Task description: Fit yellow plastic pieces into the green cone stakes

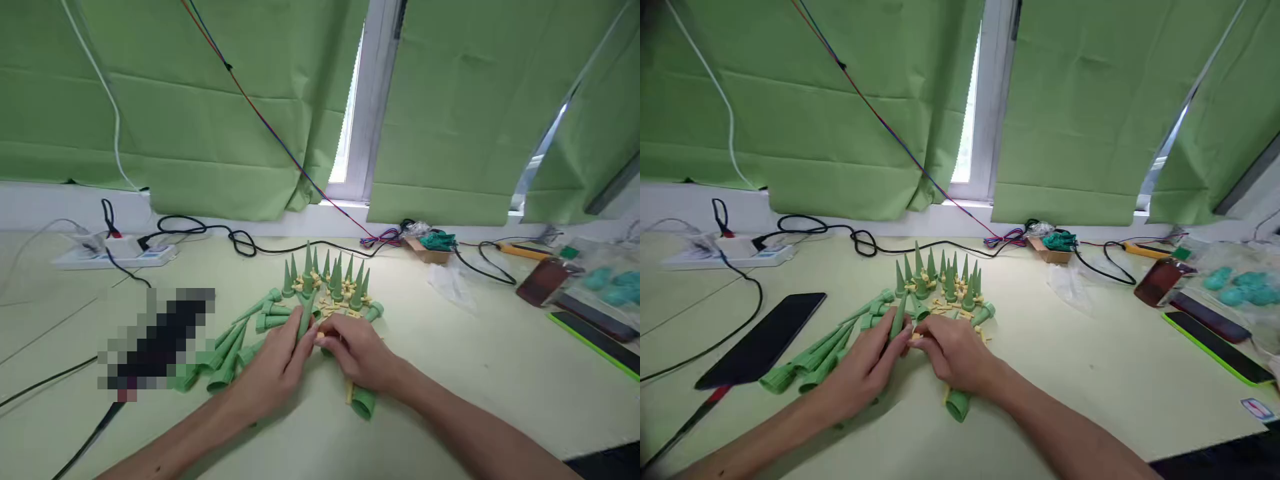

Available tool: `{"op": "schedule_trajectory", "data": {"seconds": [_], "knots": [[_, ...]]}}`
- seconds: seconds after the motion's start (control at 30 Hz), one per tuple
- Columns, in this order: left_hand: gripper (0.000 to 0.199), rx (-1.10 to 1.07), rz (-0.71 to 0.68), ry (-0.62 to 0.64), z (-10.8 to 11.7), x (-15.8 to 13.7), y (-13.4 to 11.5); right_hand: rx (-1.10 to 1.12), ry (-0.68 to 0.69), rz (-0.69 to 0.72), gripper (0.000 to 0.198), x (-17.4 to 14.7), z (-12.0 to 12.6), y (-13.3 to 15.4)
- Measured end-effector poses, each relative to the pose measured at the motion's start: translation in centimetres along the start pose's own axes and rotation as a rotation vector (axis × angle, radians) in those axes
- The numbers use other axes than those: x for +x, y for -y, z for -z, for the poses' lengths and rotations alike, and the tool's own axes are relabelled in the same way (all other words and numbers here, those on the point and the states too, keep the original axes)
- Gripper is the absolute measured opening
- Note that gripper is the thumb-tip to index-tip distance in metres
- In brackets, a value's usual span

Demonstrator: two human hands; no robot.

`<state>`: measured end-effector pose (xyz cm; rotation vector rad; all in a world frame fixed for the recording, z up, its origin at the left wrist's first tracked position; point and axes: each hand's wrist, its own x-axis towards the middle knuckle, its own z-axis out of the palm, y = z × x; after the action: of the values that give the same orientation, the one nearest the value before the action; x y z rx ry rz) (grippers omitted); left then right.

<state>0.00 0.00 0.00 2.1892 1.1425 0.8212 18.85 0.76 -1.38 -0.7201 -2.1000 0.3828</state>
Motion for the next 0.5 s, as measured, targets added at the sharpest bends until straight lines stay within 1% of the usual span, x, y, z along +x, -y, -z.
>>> {"op": "schedule_trajectory", "data": {"seconds": [0.37,0.5], "knots": [[0.021,-0.009,0.013,0.0,0.36,0.13,-0.81,-0.004,0.005,-0.012,0.016,0.08,0.29,-0.06],[0.022,0.054,0.016,-0.002,0.68,0.16,-0.99,-0.008,-0.049,-0.06,0.016,0.21,0.48,-0.05]]}}
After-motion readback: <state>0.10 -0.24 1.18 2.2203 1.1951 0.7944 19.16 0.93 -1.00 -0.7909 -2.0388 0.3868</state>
